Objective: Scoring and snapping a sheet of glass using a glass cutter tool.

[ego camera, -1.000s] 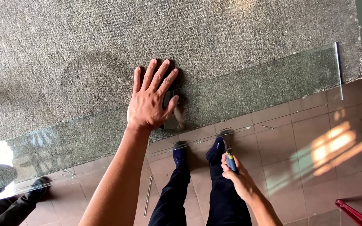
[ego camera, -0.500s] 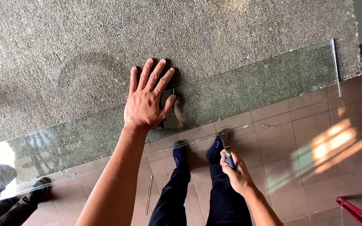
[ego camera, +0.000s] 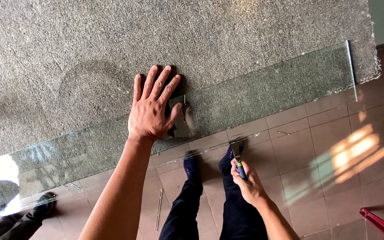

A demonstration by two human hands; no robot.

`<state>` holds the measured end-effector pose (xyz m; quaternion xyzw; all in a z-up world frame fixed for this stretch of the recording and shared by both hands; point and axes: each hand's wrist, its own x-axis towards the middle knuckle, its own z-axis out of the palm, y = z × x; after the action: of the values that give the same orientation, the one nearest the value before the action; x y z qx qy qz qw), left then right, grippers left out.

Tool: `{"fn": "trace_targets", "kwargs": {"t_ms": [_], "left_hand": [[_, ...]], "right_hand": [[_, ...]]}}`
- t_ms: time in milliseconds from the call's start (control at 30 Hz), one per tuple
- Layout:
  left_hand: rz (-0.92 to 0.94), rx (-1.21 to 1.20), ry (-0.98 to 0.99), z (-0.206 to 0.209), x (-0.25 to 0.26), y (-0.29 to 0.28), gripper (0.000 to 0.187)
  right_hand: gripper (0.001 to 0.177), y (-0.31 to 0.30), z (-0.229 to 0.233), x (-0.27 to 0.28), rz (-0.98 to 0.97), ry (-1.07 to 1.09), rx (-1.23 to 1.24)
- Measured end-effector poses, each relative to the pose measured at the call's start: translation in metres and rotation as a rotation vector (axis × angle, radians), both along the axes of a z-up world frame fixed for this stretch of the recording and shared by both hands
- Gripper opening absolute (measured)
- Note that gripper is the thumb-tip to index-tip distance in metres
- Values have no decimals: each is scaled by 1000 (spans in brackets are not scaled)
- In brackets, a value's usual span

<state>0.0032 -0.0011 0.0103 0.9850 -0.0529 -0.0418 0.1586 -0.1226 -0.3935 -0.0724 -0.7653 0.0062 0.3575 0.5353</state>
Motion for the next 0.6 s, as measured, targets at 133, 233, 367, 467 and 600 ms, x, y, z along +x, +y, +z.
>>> {"fn": "trace_targets", "kwargs": {"t_ms": [133, 233, 367, 467, 600], "left_hand": [[-3, 24, 10, -1, 0, 0, 72], [-1, 20, 9, 0, 0, -1, 72], [-2, 22, 3, 1, 1, 0, 72], [-2, 20, -1, -1, -1, 0, 72], [-3, 15, -12, -3, -1, 1, 72]], "right_hand": [[11, 0, -5, -2, -1, -36, 27], [18, -5, -16, -7, -8, -39, 30], [6, -1, -9, -3, -8, -31, 18], [8, 0, -9, -3, -12, -18, 17], [5, -11, -37, -15, -5, -91, 22]]}}
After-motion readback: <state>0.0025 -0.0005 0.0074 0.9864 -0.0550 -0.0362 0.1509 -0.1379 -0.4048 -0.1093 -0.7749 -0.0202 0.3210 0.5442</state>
